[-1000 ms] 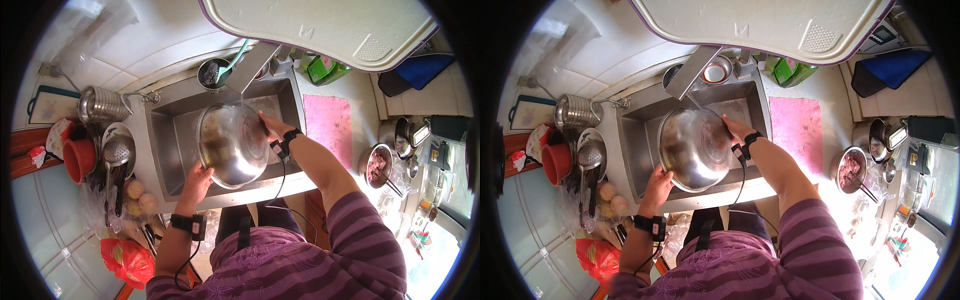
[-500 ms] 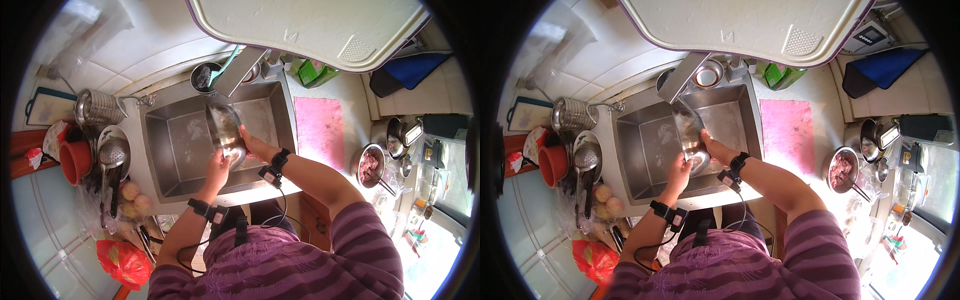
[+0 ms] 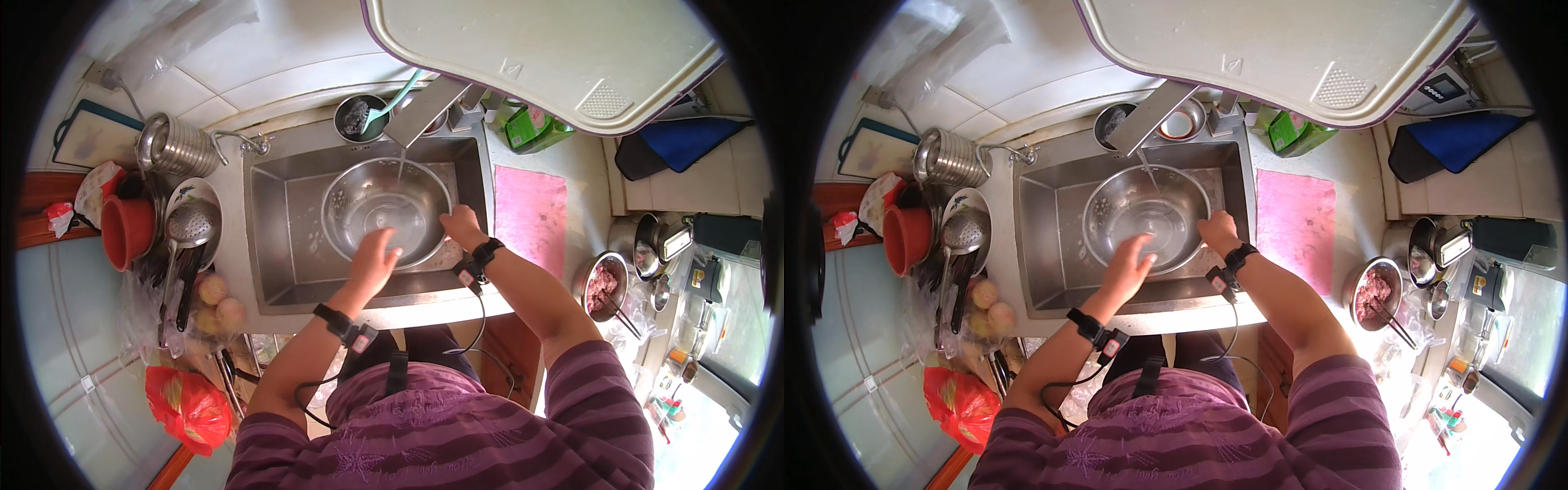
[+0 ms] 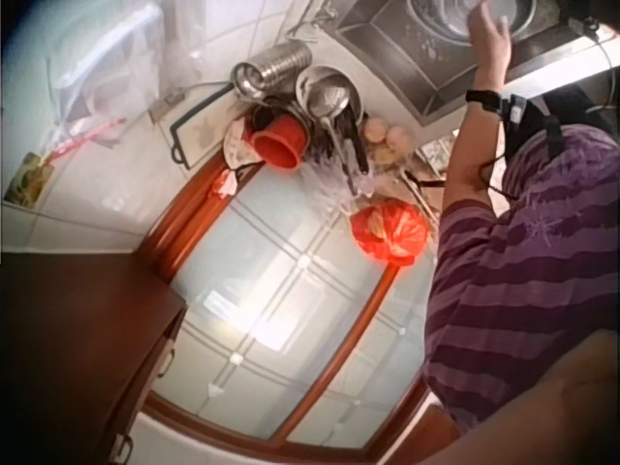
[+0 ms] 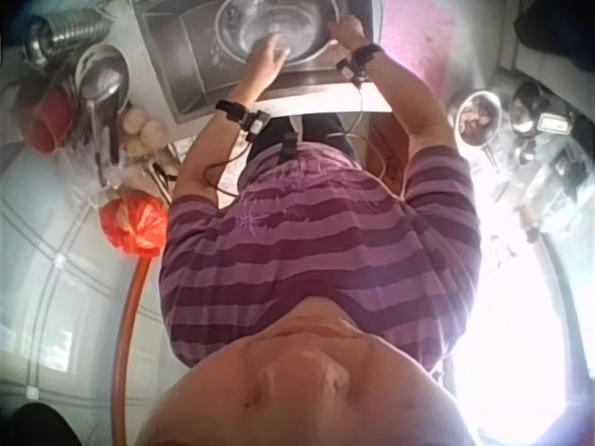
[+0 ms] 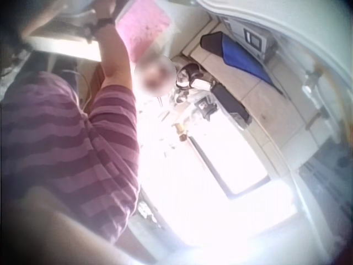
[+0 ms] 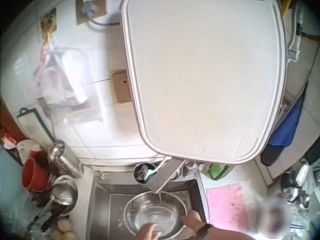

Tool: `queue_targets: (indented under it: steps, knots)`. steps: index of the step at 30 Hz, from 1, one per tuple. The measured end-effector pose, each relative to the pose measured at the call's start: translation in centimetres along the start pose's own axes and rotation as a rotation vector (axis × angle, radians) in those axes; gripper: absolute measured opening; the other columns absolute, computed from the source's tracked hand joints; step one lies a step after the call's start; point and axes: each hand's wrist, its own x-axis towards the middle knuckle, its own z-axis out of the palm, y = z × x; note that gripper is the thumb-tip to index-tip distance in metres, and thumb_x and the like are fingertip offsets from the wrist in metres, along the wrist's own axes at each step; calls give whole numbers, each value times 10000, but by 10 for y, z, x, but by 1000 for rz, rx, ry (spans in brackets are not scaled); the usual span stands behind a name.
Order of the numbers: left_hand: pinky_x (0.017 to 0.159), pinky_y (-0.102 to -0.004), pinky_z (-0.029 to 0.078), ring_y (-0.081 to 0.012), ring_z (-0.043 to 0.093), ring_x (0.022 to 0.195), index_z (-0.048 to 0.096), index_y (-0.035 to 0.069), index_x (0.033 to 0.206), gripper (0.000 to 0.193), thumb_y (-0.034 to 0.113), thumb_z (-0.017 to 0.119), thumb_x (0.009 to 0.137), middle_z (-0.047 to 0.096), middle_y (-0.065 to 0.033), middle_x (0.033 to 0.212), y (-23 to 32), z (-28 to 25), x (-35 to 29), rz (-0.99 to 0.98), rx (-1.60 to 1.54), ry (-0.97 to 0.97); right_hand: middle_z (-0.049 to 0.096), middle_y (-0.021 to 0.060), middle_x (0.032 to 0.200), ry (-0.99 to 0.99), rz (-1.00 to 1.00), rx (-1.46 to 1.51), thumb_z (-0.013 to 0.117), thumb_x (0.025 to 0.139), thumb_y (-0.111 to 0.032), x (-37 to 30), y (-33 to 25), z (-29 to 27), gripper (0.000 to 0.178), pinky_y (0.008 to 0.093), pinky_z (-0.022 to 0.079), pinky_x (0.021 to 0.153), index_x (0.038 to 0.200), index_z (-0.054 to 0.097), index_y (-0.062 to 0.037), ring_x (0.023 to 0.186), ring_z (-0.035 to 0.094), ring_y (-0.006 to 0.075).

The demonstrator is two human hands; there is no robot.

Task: The person washes a metal bowl in the kitchen sink using a red sponge and running water. They scrub the inside and outside of the bowl, rinse it, and place it in the sink.

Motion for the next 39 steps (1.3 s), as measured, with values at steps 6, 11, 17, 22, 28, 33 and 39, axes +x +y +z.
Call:
queue_targets:
  steps: [6, 11, 17, 22, 28, 33, 39]
  knots:
    - [953, -502, 389, -323, 375, 1238, 391, 58, 1301, 593, 167, 681, 796, 426, -160, 1298, -51, -34, -31, -641, -560, 222, 621, 232, 687, -109, 52, 269, 570, 746, -187, -12, 14, -7, 290, 378, 502, 553, 852, 604, 81, 614, 636, 299]
    - [879, -498, 475, -282, 582, 1003, 481, 40, 1174, 358, 49, 528, 819, 572, -112, 1108, -60, -43, -57, -1070, -1170, 14, 619, 93, 697, -242, -56, 280, 587, 811, -154, -5, 26, 24, 217, 309, 486, 578, 894, 607, 46, 590, 574, 137]
    - [855, -494, 497, -268, 577, 983, 470, 22, 1145, 342, 27, 489, 803, 558, -119, 1076, -87, -42, -37, -1031, -1151, 144, 667, 92, 824, 121, -157, 121, 574, 850, -141, 36, 9, 4, 173, 288, 504, 585, 940, 617, 0, 656, 615, 136]
    - [764, -460, 539, -253, 594, 836, 516, 1, 1048, 241, 41, 517, 811, 567, -113, 977, -54, -27, -26, -1052, -1182, 53, 650, 55, 997, -217, -191, 384, 501, 876, -50, 13, -78, -27, 231, 278, 480, 764, 1084, 594, -9, 855, 597, 110]
    - [793, -479, 521, -261, 598, 884, 497, 1, 1101, 291, 59, 520, 817, 562, -118, 1015, -49, -20, -45, -1080, -1119, -67, 640, 30, 1002, -497, 2, 771, 482, 935, -162, 57, -74, 23, 224, 268, 455, 832, 1086, 594, -40, 906, 585, 108]
    - [808, -471, 518, -255, 596, 914, 490, 24, 1129, 308, 60, 506, 823, 562, -126, 1039, -61, -36, -42, -1047, -1111, -60, 593, -6, 906, -492, 53, 751, 509, 930, -323, 63, -88, 18, 312, 289, 445, 770, 1096, 580, -69, 847, 534, 97]
    - [801, -477, 524, -264, 600, 912, 475, 0, 1136, 314, 56, 502, 828, 562, -136, 1059, -41, -26, -27, -1052, -1111, -149, 610, 127, 1061, -381, -348, 305, 538, 894, -331, 77, -79, -1, 455, 311, 457, 812, 1264, 491, -72, 832, 591, 205]
